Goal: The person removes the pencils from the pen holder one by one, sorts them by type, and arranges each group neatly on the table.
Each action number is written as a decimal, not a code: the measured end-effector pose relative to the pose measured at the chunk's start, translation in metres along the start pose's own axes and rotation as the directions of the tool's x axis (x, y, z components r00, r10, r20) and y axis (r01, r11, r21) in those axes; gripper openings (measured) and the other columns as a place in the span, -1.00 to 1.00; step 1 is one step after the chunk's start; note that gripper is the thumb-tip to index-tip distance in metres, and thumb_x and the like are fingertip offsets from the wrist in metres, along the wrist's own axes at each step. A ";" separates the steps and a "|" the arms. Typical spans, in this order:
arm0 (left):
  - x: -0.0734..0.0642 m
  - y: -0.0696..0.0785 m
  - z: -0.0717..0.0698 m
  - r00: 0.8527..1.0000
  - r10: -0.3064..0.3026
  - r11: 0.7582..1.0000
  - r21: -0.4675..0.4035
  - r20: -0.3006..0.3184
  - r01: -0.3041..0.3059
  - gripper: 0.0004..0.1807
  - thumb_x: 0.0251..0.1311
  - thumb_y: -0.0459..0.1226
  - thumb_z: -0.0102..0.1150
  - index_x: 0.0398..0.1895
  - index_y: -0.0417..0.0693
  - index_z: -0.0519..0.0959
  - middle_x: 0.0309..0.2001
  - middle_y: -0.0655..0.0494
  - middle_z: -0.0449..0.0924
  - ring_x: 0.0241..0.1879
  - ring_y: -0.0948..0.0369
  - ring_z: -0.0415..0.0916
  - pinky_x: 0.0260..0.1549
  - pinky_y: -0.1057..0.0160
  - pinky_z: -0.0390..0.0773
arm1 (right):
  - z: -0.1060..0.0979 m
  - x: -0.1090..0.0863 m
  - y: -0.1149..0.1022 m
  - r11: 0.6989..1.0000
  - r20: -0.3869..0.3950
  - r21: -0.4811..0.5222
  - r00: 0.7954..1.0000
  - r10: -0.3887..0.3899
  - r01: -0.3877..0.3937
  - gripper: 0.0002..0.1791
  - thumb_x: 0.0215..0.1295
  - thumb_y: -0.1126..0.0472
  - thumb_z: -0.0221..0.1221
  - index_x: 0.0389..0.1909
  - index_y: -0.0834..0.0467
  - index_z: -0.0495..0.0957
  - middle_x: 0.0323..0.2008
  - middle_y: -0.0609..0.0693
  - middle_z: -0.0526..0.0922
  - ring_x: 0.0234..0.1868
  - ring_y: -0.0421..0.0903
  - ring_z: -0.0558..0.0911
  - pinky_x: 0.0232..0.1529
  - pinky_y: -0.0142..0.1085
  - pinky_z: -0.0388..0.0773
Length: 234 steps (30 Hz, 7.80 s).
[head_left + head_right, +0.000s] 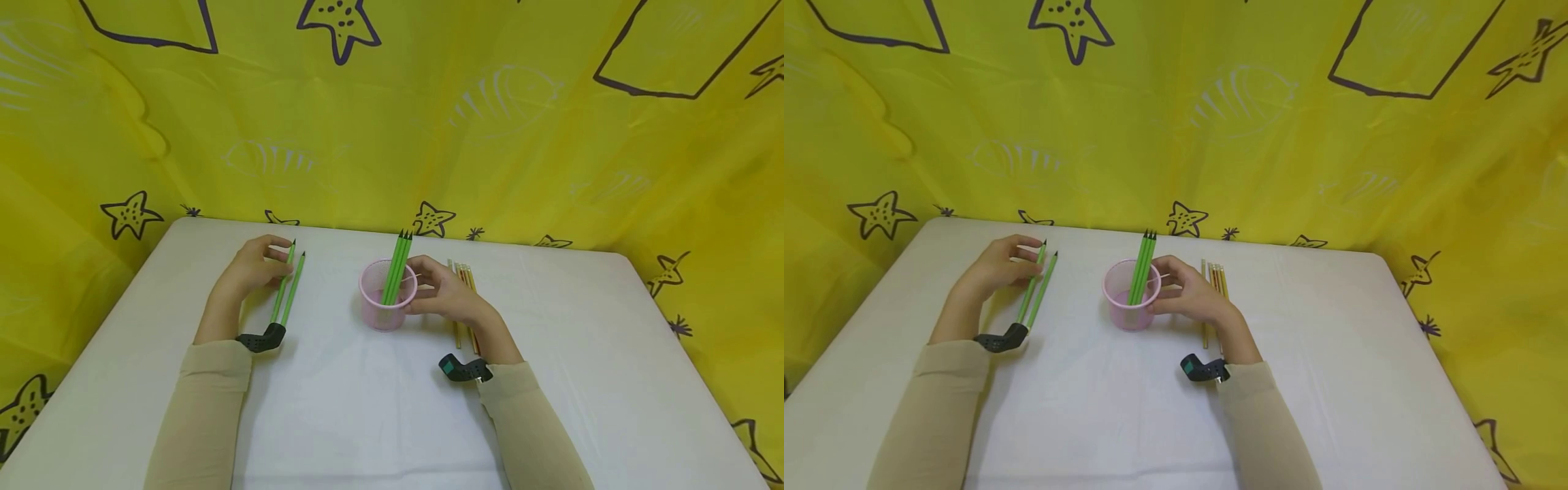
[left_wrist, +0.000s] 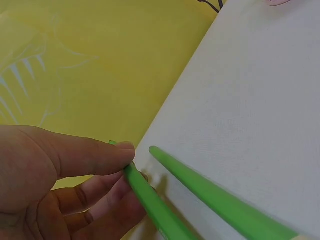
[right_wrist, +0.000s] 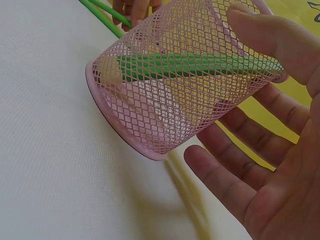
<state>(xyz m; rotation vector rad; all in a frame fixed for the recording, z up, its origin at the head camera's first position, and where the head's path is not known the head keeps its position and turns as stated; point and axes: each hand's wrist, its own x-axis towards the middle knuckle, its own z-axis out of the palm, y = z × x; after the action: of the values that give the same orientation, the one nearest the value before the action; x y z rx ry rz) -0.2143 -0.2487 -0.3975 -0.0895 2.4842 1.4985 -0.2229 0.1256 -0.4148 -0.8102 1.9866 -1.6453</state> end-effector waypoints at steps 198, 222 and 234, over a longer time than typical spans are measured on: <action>-0.032 0.086 0.055 0.909 0.400 0.799 -0.439 -0.120 -0.410 -0.72 0.34 -0.38 0.19 0.05 -0.28 0.47 -0.10 -0.01 0.53 -0.14 0.13 0.63 -0.11 0.10 0.71 | 0.024 0.008 -0.006 0.999 0.083 -0.012 0.996 -0.045 0.046 -0.25 0.04 0.40 0.43 0.28 0.24 0.36 0.19 0.20 0.50 0.18 0.22 0.52 0.19 -0.01 0.56; -0.050 0.093 0.030 0.870 0.449 0.701 -0.523 -0.203 -0.485 -0.81 0.33 -0.36 0.22 -0.04 -0.11 0.53 -0.10 0.03 0.54 -0.07 0.11 0.59 -0.12 0.18 0.71 | 0.024 0.008 -0.006 0.998 0.092 0.000 0.993 -0.069 0.070 -0.27 0.05 0.45 0.39 0.28 0.32 0.34 0.19 0.31 0.47 0.17 0.28 0.51 0.19 0.05 0.55; -0.052 0.093 0.025 0.878 0.430 0.723 -0.503 -0.210 -0.474 -0.85 0.36 -0.36 0.19 -0.06 -0.09 0.52 -0.12 0.05 0.53 -0.09 0.13 0.58 -0.13 0.19 0.71 | 0.023 0.009 -0.004 0.998 0.095 -0.006 0.993 -0.067 0.068 -0.27 0.05 0.44 0.40 0.27 0.32 0.34 0.18 0.31 0.48 0.17 0.27 0.51 0.19 0.05 0.55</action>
<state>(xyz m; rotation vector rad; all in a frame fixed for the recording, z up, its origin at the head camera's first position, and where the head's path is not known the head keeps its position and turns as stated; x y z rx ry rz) -0.1758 -0.1864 -0.3164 0.4070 2.1371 2.4204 -0.2134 0.1025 -0.4148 -0.9507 1.9225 -1.6054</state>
